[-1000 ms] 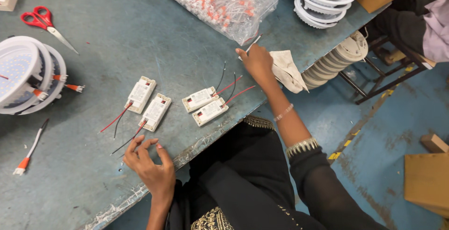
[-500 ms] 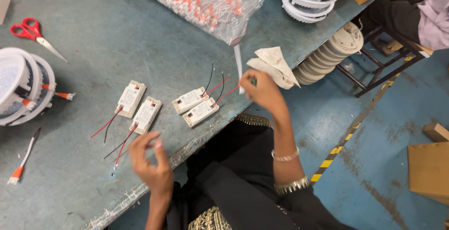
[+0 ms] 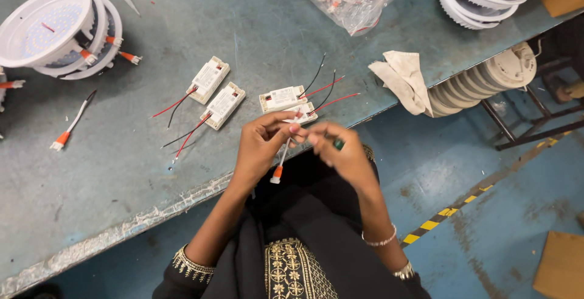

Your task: The person connects wires to electronic driver modules using a small screwdriver, handling several white rectangular components and arranging them on a workbench alongside circular LED light fixtures.

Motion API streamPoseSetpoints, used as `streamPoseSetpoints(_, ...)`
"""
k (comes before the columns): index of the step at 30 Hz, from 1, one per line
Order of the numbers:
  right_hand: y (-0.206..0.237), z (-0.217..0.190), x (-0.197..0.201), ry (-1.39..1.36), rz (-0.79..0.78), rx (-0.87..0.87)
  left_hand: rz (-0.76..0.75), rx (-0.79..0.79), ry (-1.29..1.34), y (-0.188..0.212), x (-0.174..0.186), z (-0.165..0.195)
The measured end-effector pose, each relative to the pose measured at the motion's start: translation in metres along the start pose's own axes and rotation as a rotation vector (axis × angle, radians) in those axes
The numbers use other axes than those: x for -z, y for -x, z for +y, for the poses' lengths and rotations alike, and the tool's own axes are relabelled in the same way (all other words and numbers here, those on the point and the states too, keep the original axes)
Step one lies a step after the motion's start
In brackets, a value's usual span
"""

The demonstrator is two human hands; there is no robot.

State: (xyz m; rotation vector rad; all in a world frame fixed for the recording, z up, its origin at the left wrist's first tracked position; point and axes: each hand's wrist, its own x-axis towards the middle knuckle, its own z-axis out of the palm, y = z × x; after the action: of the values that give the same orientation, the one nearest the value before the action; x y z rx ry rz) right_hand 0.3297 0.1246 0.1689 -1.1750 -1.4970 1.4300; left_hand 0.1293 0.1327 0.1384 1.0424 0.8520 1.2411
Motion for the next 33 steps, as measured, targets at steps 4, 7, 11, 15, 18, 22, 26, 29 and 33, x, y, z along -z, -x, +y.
streamPoseSetpoints(4,-0.016,-0.005,-0.005,-0.142,0.035,0.094,-0.008,0.072,-0.193,0.013,0.002,0.005)
streamPoseSetpoints(7,-0.023,-0.001,-0.015,-0.172,0.037,0.105,0.02,0.073,-0.23,0.018,0.006,0.009)
streamPoseSetpoints(11,-0.025,0.009,-0.033,-0.349,0.093,0.093,0.149,-0.008,-0.171,0.019,0.01,0.004)
streamPoseSetpoints(15,-0.029,0.023,-0.057,-0.578,0.183,0.06,0.23,-0.03,0.062,0.017,0.006,-0.012)
streamPoseSetpoints(18,-0.034,0.031,-0.071,-0.731,0.219,-0.006,0.27,0.008,0.245,0.017,0.006,-0.023)
streamPoseSetpoints(22,-0.035,0.04,-0.086,-0.723,0.211,0.035,0.311,0.053,0.441,0.017,0.014,-0.034)
streamPoseSetpoints(26,-0.036,0.047,-0.097,-0.619,0.2,0.068,0.388,0.063,0.442,0.019,0.024,-0.044)
streamPoseSetpoints(29,-0.044,0.047,-0.087,-0.253,0.184,0.06,0.415,-0.026,0.28,0.017,0.041,-0.047)
streamPoseSetpoints(33,-0.064,0.038,-0.066,0.651,0.367,0.418,0.424,-0.036,0.024,0.014,0.076,-0.042)
